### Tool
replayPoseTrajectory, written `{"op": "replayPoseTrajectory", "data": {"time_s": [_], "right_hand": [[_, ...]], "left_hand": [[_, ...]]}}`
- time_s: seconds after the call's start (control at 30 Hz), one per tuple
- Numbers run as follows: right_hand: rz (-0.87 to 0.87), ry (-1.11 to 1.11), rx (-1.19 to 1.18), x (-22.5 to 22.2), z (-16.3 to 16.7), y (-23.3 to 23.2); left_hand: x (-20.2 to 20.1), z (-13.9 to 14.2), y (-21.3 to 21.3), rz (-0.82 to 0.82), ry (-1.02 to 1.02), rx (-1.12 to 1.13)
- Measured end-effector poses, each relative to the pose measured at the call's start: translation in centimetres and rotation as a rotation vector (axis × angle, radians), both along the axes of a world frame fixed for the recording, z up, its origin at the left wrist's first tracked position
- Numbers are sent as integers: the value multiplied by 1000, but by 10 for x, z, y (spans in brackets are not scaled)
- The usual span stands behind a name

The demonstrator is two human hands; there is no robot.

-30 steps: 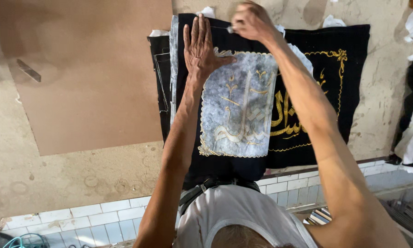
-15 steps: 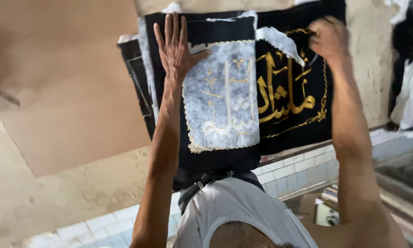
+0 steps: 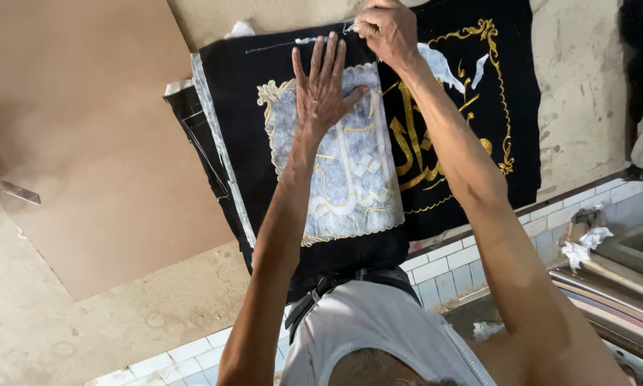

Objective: The person peels a white protective backing from a black fabric with gold Arabic calligraphy on a work table. They fold the fabric, move it to another table, and continue peeling the backing from a second piece of fabric.

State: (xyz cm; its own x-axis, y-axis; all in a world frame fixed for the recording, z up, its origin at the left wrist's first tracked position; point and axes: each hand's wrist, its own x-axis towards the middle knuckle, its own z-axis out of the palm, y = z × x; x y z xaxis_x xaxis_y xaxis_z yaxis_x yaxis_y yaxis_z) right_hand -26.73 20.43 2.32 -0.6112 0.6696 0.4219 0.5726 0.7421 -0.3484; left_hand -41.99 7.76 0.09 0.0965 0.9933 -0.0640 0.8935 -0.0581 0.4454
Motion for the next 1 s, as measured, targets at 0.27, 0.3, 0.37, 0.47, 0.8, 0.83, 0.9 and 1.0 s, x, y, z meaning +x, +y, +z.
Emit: {"op": "replayPoseTrajectory", "data": {"time_s": [0.27,0.3,0.37,0.47,0.8,0.83,0.9,1.0], "right_hand": [[109,59,148,1,-6,8],[-41,111,59,4,-8,9],[-342,213,-127,12,-13,10],[-153,114,23,31,-16,6],[-321,-83,-481,48,-11,6],[-289,-95,-527,48,-10,7],[-200,-105,-466,47,-12,7],[-127,-129,-344,46,-17,5]], "left_hand": [[2,-7,10,3,-15,-72],[1,-7,12,-1,0,-69],[0,-7,13,-10,29,-72],[0,-6,11,-3,-1,-54],[4,-3,12,4,49,-107],[7,-2,12,11,63,-138],[17,-1,10,57,79,-180],[46,-3,0,167,48,-205]]}}
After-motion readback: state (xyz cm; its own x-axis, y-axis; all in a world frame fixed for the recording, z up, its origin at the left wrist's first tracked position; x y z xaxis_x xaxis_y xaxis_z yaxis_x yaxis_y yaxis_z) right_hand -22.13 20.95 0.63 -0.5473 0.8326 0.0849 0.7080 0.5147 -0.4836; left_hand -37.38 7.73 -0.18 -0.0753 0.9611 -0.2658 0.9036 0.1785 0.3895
